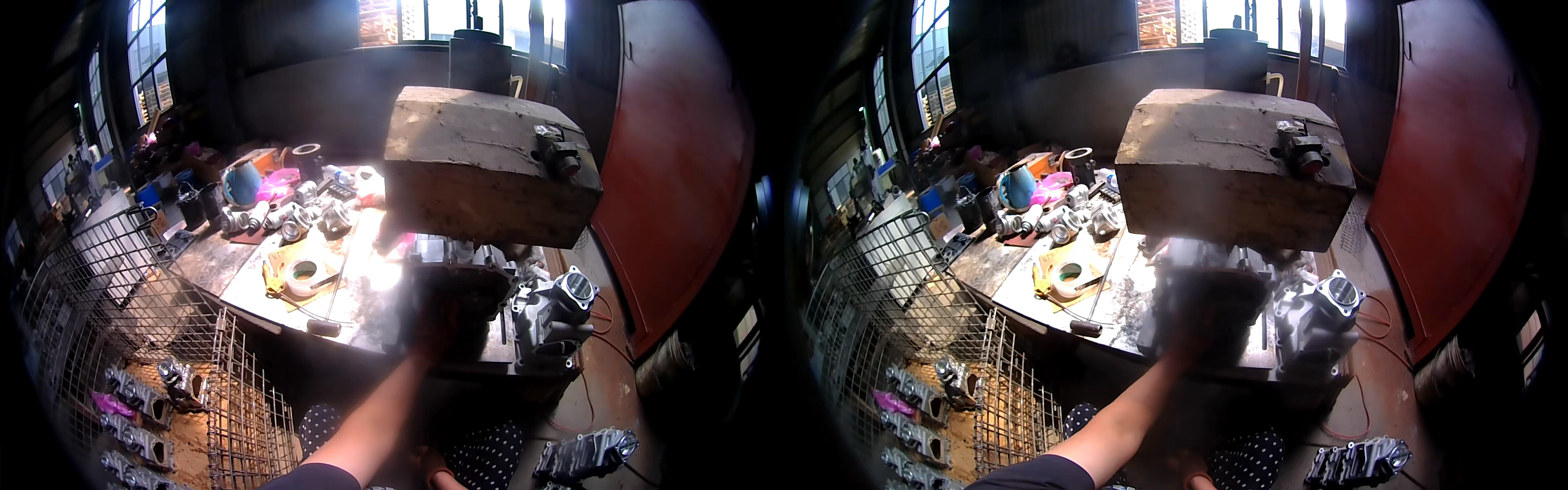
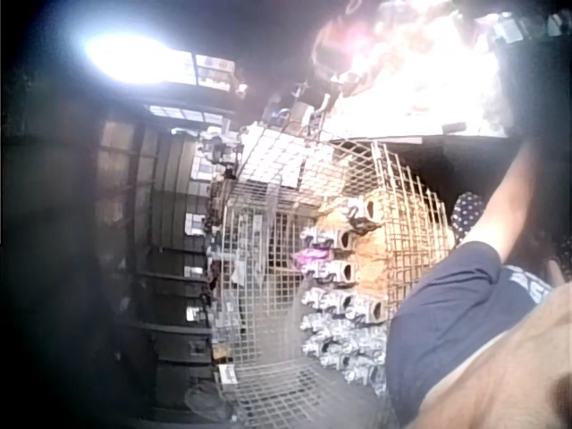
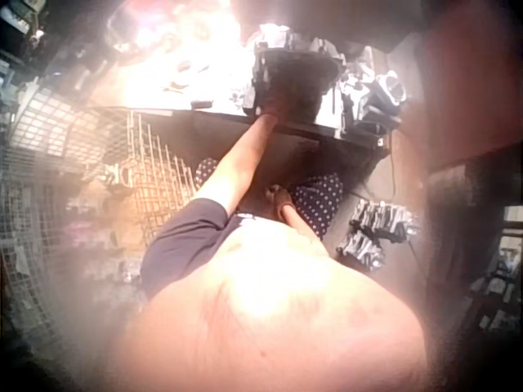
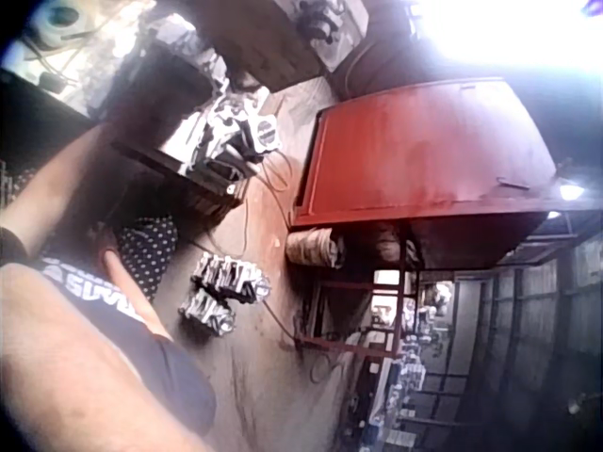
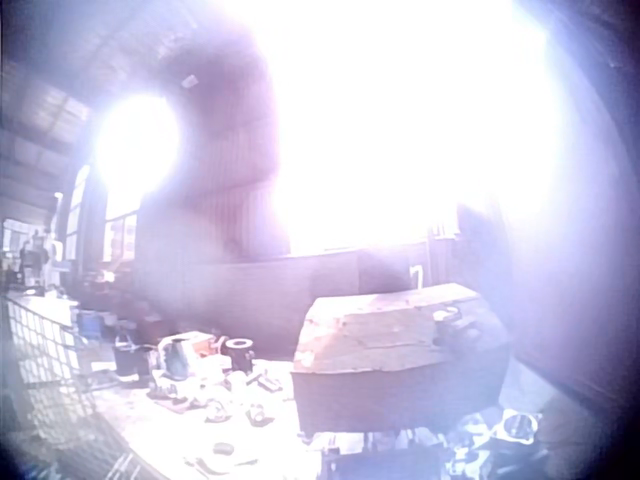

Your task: The person cleans industrial metal castings by hand using a piece of foam or cloth to wipe the internal and external surfaces, then places them into a large wire bin.

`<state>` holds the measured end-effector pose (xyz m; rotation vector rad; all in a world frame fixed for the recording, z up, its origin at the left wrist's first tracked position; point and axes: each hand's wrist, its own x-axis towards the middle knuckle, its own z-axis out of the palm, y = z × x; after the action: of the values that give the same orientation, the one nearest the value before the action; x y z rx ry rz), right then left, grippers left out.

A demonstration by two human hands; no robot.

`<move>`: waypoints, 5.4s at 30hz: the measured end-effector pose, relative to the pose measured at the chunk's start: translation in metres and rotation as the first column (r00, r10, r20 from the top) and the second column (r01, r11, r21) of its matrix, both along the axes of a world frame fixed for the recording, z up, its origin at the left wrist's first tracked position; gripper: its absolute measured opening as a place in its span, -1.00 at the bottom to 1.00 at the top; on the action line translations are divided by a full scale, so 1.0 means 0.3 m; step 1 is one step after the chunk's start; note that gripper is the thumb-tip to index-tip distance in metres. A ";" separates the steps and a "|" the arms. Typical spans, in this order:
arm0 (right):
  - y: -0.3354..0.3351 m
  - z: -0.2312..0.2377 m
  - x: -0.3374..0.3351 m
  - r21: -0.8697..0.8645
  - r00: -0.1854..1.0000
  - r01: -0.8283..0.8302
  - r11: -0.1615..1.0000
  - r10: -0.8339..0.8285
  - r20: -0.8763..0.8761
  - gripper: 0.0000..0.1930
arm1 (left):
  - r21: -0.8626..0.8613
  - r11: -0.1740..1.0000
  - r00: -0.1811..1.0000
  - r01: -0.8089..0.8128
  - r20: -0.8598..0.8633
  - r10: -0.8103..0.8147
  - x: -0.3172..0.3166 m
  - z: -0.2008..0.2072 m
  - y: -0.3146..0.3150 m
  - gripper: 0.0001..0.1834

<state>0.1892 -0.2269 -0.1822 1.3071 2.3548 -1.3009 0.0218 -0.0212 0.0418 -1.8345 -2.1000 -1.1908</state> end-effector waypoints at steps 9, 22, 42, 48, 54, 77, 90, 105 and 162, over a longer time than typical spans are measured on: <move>-0.001 0.097 -0.026 0.141 0.952 -0.197 0.970 0.155 0.262 -0.50 | -0.113 0.992 0.998 0.056 -0.031 -0.060 0.023 0.007 -0.031 -0.51; -0.018 0.029 0.003 0.179 0.999 0.014 0.984 -0.005 -0.054 -0.54 | -0.117 0.992 0.997 0.054 -0.049 -0.060 -0.021 -0.025 0.000 -0.53; -0.082 -0.079 0.013 0.020 0.985 0.174 0.985 -0.174 0.013 -0.46 | -0.148 0.975 0.983 0.166 -0.052 -0.175 -0.008 -0.064 0.067 -0.55; -0.059 -0.072 -0.009 -0.021 0.982 0.186 0.982 -0.185 0.024 -0.51 | -0.030 0.999 0.822 -0.043 -0.569 0.018 -0.094 -0.186 0.095 -0.52; -0.046 -0.129 -0.016 0.060 0.991 0.128 0.990 -0.130 0.029 -0.58 | 0.115 0.987 0.661 -0.116 -0.733 0.163 -0.088 -0.248 0.131 -0.39; -0.029 -0.044 -0.025 -0.043 0.991 0.119 0.992 -0.116 0.060 -0.57 | -0.110 0.990 0.904 0.093 -0.408 -0.130 -0.081 -0.169 0.066 -0.41; -0.029 0.099 -0.022 0.022 0.990 0.144 0.989 -0.144 -0.003 -0.59 | 0.028 0.998 0.821 0.050 -0.570 -0.025 -0.088 -0.191 0.081 -0.30; -0.047 0.039 -0.015 0.076 0.987 0.151 0.986 -0.145 -0.071 -0.59 | 0.012 1.000 0.801 0.010 -0.599 -0.001 -0.074 -0.163 0.068 -0.31; 0.873 0.544 -0.080 0.652 0.671 0.709 0.269 -0.542 -0.506 -0.54 | 0.103 0.990 0.875 0.101 -0.482 -0.039 -0.069 -0.143 0.078 -0.45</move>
<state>0.1651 0.0351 -0.0191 2.7634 2.7823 -0.2268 0.0011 0.0022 -0.0010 -1.9147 -1.6591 -0.7489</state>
